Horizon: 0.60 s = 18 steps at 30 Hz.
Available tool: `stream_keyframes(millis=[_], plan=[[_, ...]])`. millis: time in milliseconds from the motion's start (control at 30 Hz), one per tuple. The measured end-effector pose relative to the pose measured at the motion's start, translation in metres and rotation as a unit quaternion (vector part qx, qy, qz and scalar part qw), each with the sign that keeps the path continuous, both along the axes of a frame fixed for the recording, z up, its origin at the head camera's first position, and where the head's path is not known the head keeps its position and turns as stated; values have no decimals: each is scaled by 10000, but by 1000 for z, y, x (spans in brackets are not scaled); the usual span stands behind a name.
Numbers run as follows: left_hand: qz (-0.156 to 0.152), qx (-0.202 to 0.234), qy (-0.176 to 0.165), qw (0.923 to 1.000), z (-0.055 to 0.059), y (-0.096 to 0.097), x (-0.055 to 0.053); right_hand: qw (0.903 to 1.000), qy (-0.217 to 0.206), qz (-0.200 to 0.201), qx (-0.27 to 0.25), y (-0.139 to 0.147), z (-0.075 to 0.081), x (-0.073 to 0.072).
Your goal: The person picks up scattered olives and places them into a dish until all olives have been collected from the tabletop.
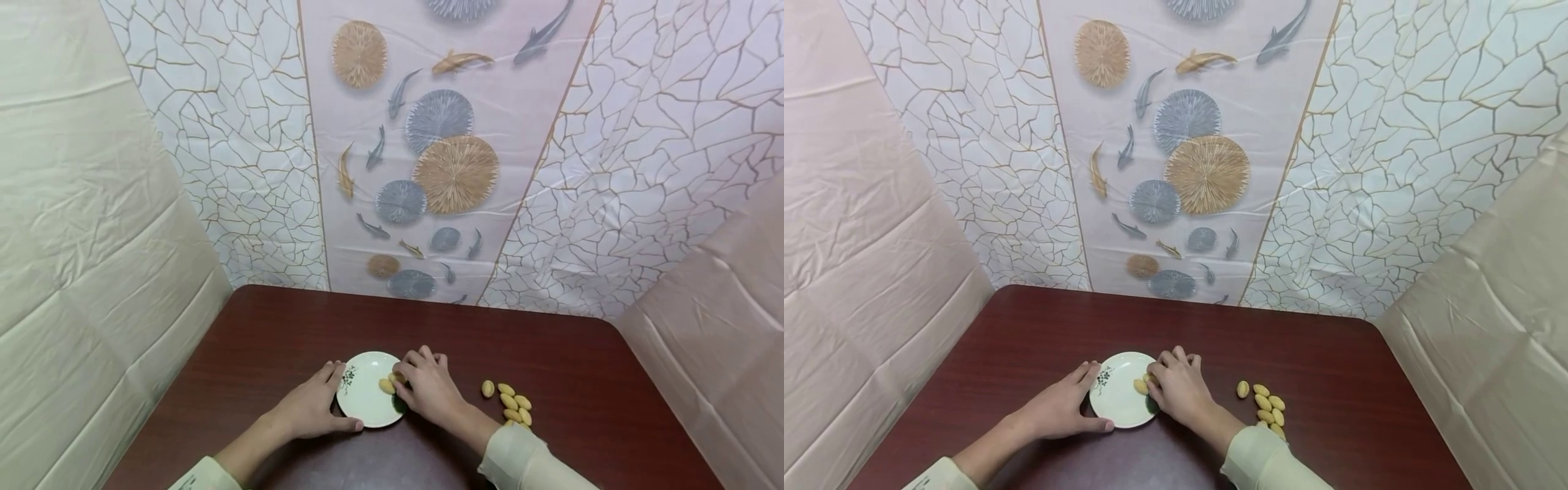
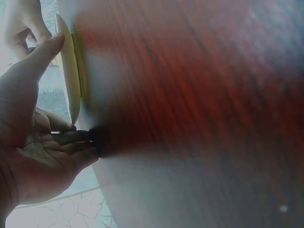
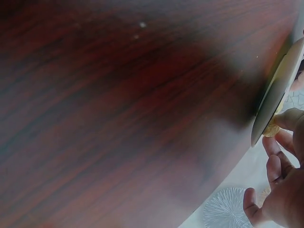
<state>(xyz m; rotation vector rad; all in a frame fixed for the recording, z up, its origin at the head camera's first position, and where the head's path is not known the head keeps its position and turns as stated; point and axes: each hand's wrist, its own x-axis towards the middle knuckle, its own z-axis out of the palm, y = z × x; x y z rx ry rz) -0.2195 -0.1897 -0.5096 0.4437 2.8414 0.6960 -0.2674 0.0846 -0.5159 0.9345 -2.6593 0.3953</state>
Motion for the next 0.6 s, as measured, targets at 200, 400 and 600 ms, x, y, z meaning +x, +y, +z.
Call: stream_keyframes(millis=[200,400,600], plan=[[-4,-21,50,10000,0,0,0,10000,27,14,30,0,-2,-1],[-6,-62,1,10000,-1,1,-1,10000,-16,-22,63,-1,-4,-2],[-20,-91,26,10000,-1,1,-1,10000,-30,-36,64,-1,-4,-2]])
